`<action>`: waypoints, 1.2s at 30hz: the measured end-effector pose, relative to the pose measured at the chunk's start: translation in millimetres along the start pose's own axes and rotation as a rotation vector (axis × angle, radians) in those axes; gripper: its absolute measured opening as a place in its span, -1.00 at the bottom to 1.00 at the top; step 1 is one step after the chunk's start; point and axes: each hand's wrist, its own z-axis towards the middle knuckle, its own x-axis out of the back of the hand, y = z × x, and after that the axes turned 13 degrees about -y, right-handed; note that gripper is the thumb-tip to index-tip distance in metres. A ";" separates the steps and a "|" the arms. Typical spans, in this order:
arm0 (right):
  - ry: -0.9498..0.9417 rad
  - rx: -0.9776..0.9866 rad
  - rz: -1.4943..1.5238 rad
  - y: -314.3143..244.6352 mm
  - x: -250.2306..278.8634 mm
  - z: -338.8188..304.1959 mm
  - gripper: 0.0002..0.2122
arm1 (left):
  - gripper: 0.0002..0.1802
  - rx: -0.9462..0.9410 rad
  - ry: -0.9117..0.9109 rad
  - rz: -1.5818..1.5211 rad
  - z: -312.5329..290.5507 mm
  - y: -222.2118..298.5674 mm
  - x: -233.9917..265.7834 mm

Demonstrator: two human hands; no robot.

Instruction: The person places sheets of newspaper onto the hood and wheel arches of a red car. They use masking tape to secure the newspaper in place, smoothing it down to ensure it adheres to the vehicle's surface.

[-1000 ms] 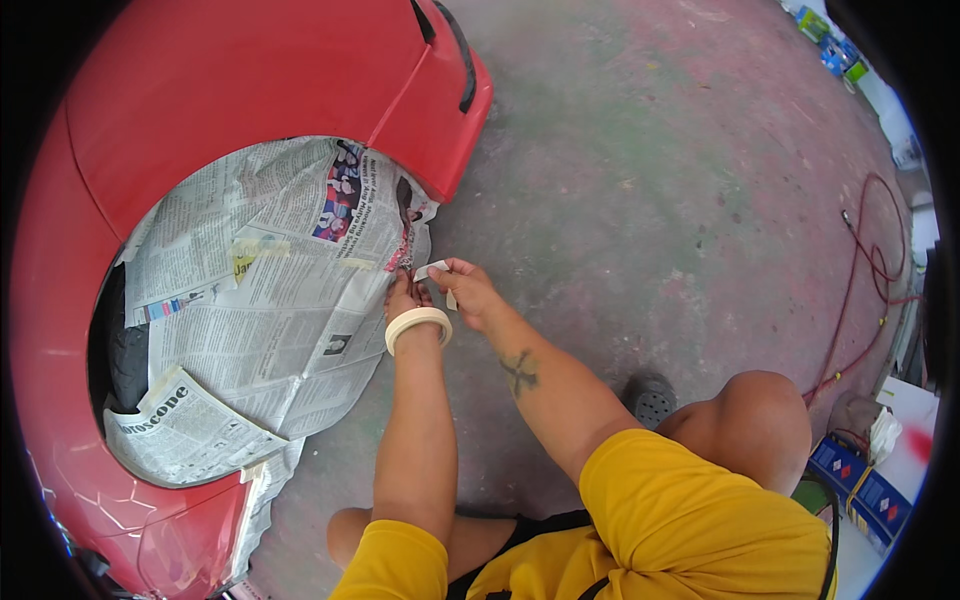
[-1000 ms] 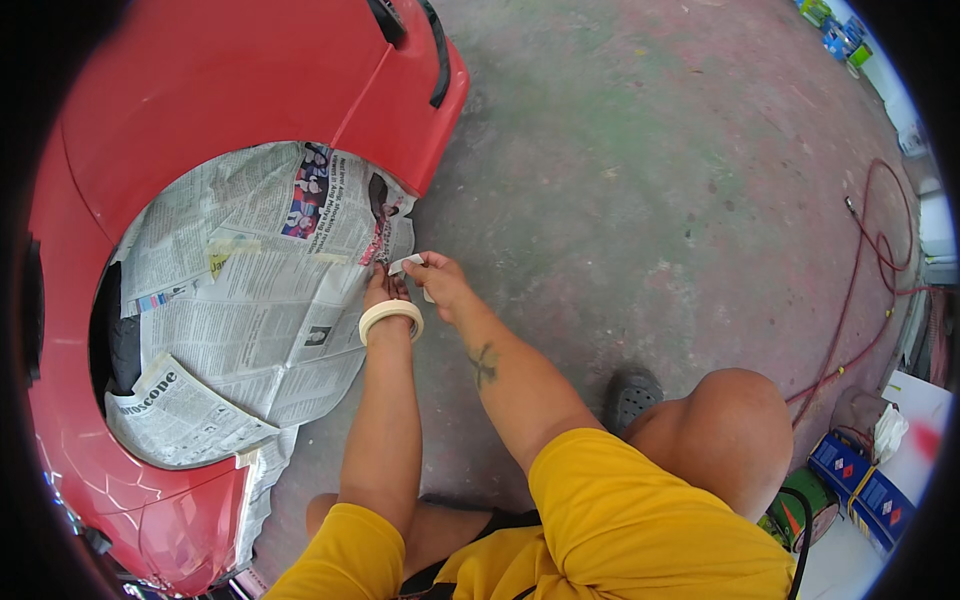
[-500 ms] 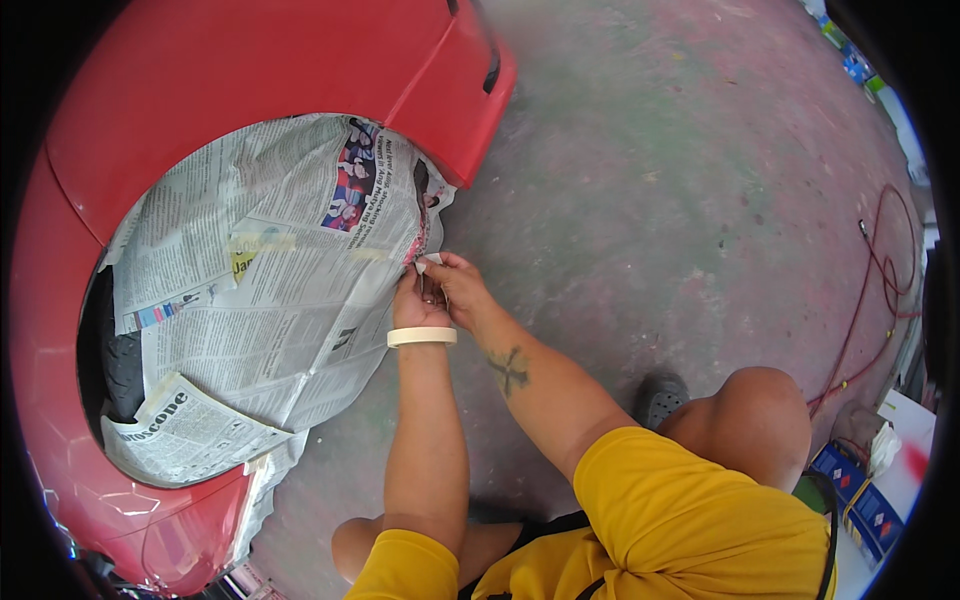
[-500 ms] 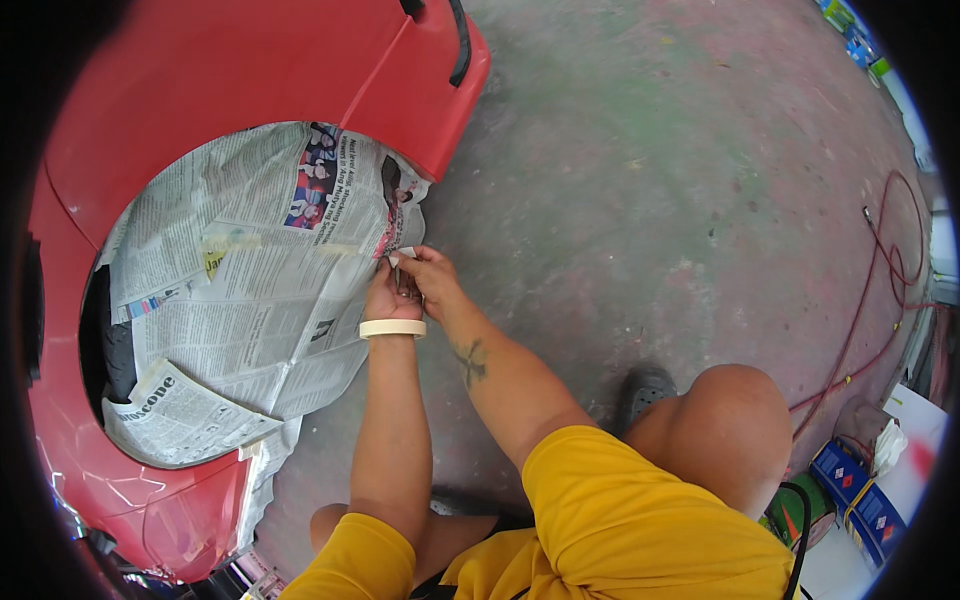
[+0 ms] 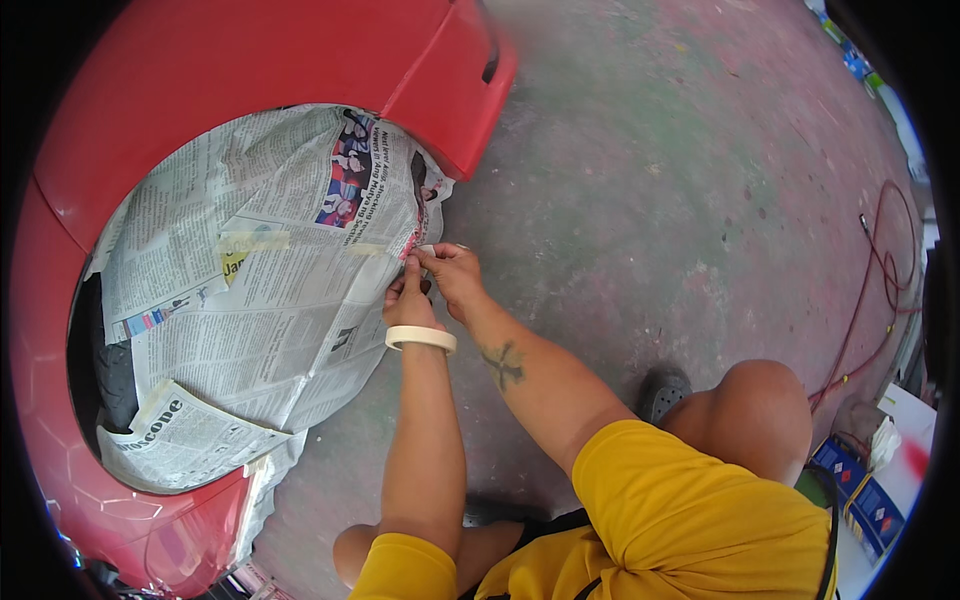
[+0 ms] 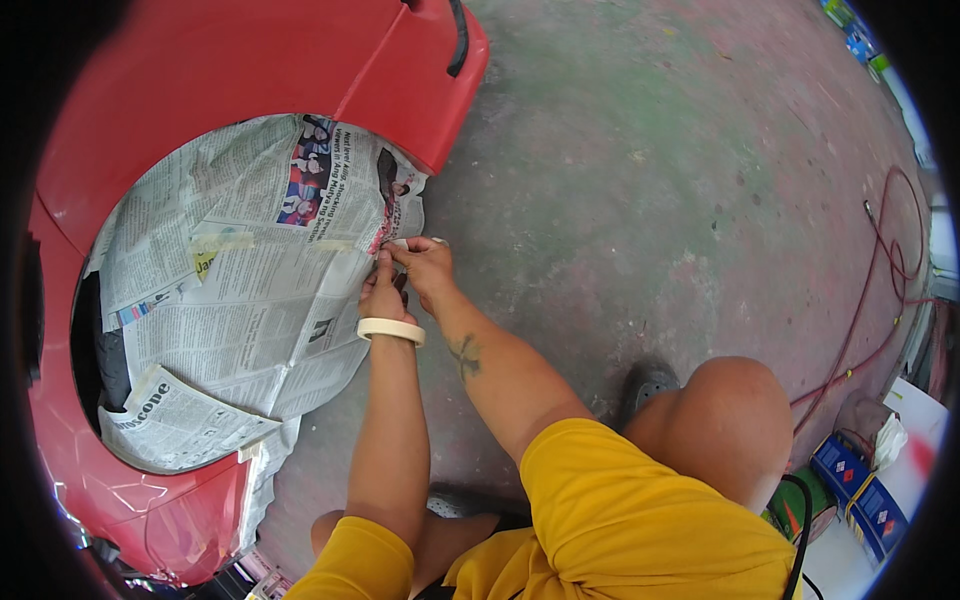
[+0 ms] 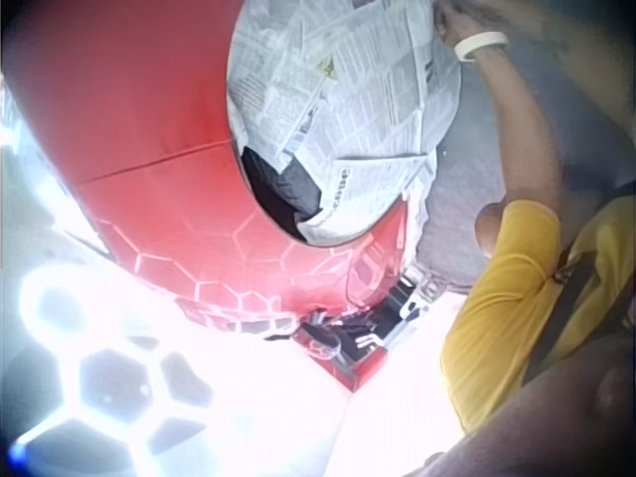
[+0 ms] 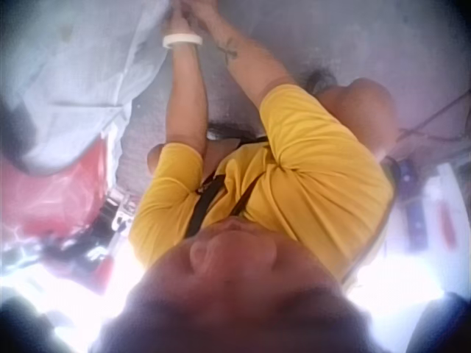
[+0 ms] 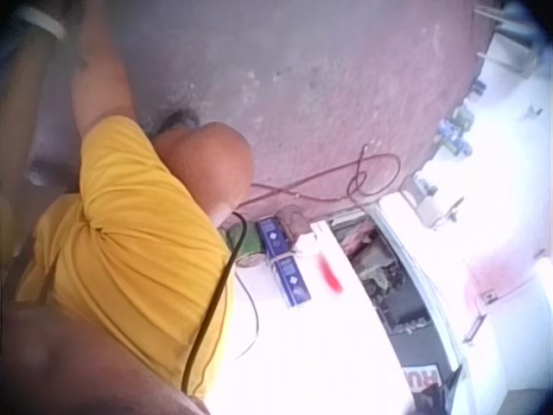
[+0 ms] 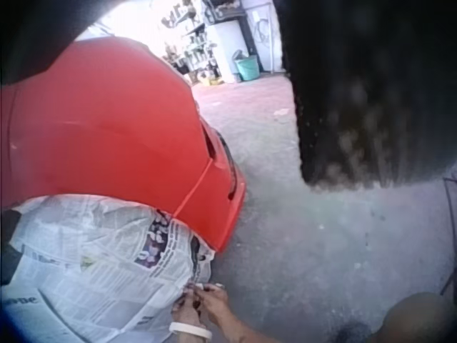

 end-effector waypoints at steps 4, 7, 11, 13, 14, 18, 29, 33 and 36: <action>0.135 -0.130 0.037 -1.9 -9.1 -3.3 -0.83 | -0.60 -0.024 0.030 -0.043 2.2 8.3 3.6; -0.010 -0.037 0.209 22.2 4.4 12.1 -0.77 | -0.61 -0.033 0.008 -0.076 -0.7 14.4 -5.7; -0.046 -0.079 0.433 32.5 -0.5 11.8 -0.72 | -0.62 0.019 -0.046 -0.160 -2.7 17.8 -1.2; -0.033 -0.133 0.455 30.0 -2.6 7.8 -0.69 | -0.62 0.043 -0.051 -0.203 -3.8 17.9 1.0; -0.044 -0.141 0.428 28.2 -4.3 7.4 -0.71 | -0.62 0.056 -0.053 -0.224 -3.6 18.7 2.3; -0.088 -0.158 0.406 27.9 -2.9 12.8 -0.71 | -0.60 0.027 -0.101 -0.241 -4.0 20.0 3.7; 0.217 -0.245 0.062 37.0 -3.7 6.7 -0.71 | -0.63 0.174 -0.085 0.130 -87.7 35.2 65.5; 0.460 -0.073 -0.791 18.9 11.3 -17.3 -0.45 | -0.72 0.269 0.020 -0.020 -136.3 49.1 68.1; 0.056 -0.256 -0.994 -27.8 -14.7 -76.2 -0.32 | -0.76 0.123 0.079 -0.060 -170.4 85.1 67.8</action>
